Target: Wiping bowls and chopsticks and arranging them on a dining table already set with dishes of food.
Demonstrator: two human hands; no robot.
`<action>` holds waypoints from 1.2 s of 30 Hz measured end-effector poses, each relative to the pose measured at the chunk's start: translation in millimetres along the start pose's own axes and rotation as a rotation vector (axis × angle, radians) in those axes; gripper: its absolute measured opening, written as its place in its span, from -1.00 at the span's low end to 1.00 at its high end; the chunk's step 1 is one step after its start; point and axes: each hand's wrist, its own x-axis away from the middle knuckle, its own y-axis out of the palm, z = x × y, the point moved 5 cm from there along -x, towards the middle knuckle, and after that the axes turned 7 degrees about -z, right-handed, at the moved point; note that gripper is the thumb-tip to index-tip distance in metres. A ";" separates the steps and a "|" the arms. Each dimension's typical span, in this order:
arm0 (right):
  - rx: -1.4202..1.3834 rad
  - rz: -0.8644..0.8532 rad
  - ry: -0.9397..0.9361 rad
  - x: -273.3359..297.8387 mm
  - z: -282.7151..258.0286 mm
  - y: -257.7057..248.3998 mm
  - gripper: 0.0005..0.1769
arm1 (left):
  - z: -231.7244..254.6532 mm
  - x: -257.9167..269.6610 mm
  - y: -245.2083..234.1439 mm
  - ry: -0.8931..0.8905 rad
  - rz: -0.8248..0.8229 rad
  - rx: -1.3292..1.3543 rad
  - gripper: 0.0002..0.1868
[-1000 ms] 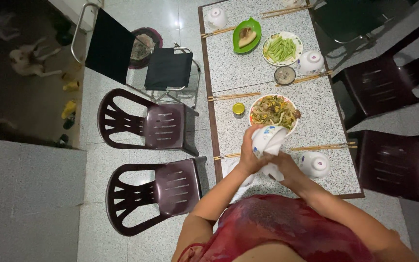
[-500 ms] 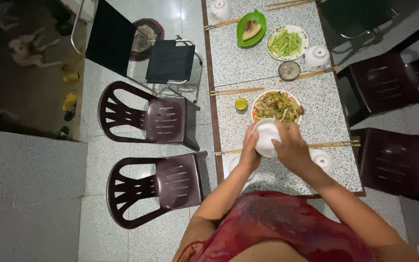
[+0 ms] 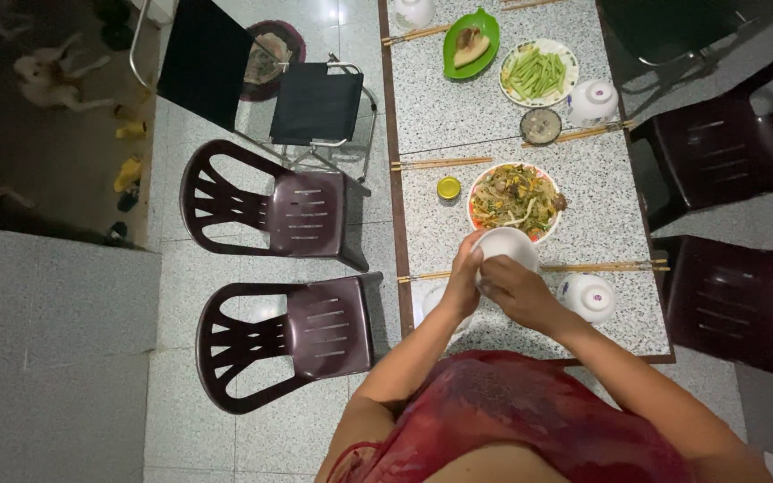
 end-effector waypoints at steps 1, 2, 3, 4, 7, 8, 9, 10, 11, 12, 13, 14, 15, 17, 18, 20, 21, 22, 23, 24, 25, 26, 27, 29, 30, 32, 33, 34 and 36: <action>-0.001 -0.002 0.002 0.5 8.9 0.9 -0.79 | 0.4 0.3 -1.2 -0.002 0.002 0.002 0.03; 0.059 -0.067 -0.006 0.0 16.8 5.1 -0.78 | -0.1 0.3 -2.1 -0.040 -0.012 0.010 0.03; 0.119 -0.131 -0.013 -0.2 24.9 9.2 -0.77 | -0.8 0.4 -2.9 -0.079 -0.025 0.018 0.04; 0.118 -0.131 -0.013 -0.2 26.0 6.3 -0.77 | -2.3 -0.7 -3.8 -0.079 -0.025 0.018 0.04; 0.643 -0.215 0.078 -3.2 35.3 1.6 -0.73 | -4.9 -2.5 -4.5 -0.120 0.006 -0.008 0.00; 0.691 -0.160 0.093 -7.2 39.0 -3.8 -0.73 | -5.7 -3.4 -2.2 -0.166 0.006 -0.033 -0.01; 0.738 -0.104 0.108 -11.0 42.8 -9.0 -0.70 | -6.5 -4.2 0.0 -0.212 0.007 -0.057 -0.02; 0.737 -0.105 0.109 -14.3 43.7 -7.7 -0.70 | -12.9 -6.0 -0.9 -0.214 0.008 -0.056 -0.02; 0.662 0.006 0.097 -17.3 42.4 -11.4 -0.72 | -17.7 -8.3 1.5 -0.177 -0.049 0.016 -0.04; 0.587 0.117 0.085 -20.6 41.5 -15.6 -0.74 | -21.6 -11.2 3.6 -0.138 -0.106 0.086 -0.06; 0.586 0.117 0.085 -24.7 38.9 -14.5 -0.74 | -14.6 -12.4 7.0 -0.138 -0.106 0.087 -0.06; 0.440 0.175 0.084 -27.6 37.1 -16.2 -0.77 | -11.0 -12.9 10.3 -0.199 -0.099 0.118 -0.06; 0.293 0.233 0.083 -30.3 35.8 -17.8 -0.80 | -7.4 -13.4 13.8 -0.260 -0.091 0.149 -0.05; 0.265 0.083 0.126 -34.5 47.5 -8.8 -0.82 | -26.4 -22.2 -3.4 -0.302 -0.077 0.228 -0.05; 0.236 -0.069 0.167 -36.0 54.9 0.1 -0.83 | -37.3 -25.5 -12.1 -0.343 -0.061 0.306 -0.04; 0.257 -0.182 0.187 -34.9 47.6 -8.2 -0.83 | -33.2 -29.7 -18.6 -0.343 -0.046 0.308 -0.07; 0.279 -0.294 0.206 -34.0 44.8 -10.2 -0.81 | -30.8 -32.7 -22.0 -0.341 -0.032 0.310 -0.09; 0.279 -0.293 0.207 -30.0 42.7 -18.6 -0.81 | -28.1 -37.1 -26.2 -0.342 -0.033 0.310 -0.09; 0.235 -0.220 0.153 -27.3 37.5 -29.9 -0.79 | -25.4 -41.7 -30.6 -0.347 -0.039 0.288 -0.08; 0.192 -0.149 0.099 -24.1 32.4 -40.9 -0.78 | -22.9 -45.6 -35.2 -0.351 -0.042 0.268 -0.08; 0.192 -0.150 0.101 -17.7 30.1 -48.7 -0.78 | -7.7 -49.9 -35.4 -0.351 -0.041 0.269 -0.08; 0.125 -0.132 0.138 -12.1 29.8 -58.4 -0.79 | 10.2 -56.1 -36.2 -0.299 -0.025 0.315 -0.09; 0.059 -0.113 0.176 -6.6 29.6 -67.9 -0.80 | 28.2 -62.1 -37.4 -0.246 -0.010 0.361 -0.11; -0.035 -0.071 0.161 9.5 43.8 -74.7 -0.74 | 40.4 -85.2 -67.5 -0.212 0.016 0.510 -0.10; -0.128 -0.026 0.149 17.1 51.1 -80.5 -0.68 | 46.7 -98.3 -82.2 -0.181 0.039 0.658 -0.08; -0.093 -0.037 0.341 36.2 84.8 -72.7 -0.68 | 66.0 -121.4 -102.4 -0.086 -0.008 0.572 -0.09; -0.061 -0.045 0.532 48.4 106.3 -69.4 -0.67 | 78.0 -133.8 -112.1 0.006 -0.054 0.482 -0.09; -0.060 -0.048 0.532 62.9 126.0 -63.3 -0.67 | 81.8 -147.7 -119.9 0.007 -0.051 0.483 -0.09; -0.078 0.150 0.332 89.4 157.0 -60.9 -0.65 | 93.5 -175.5 -136.2 0.081 -0.064 0.293 -0.07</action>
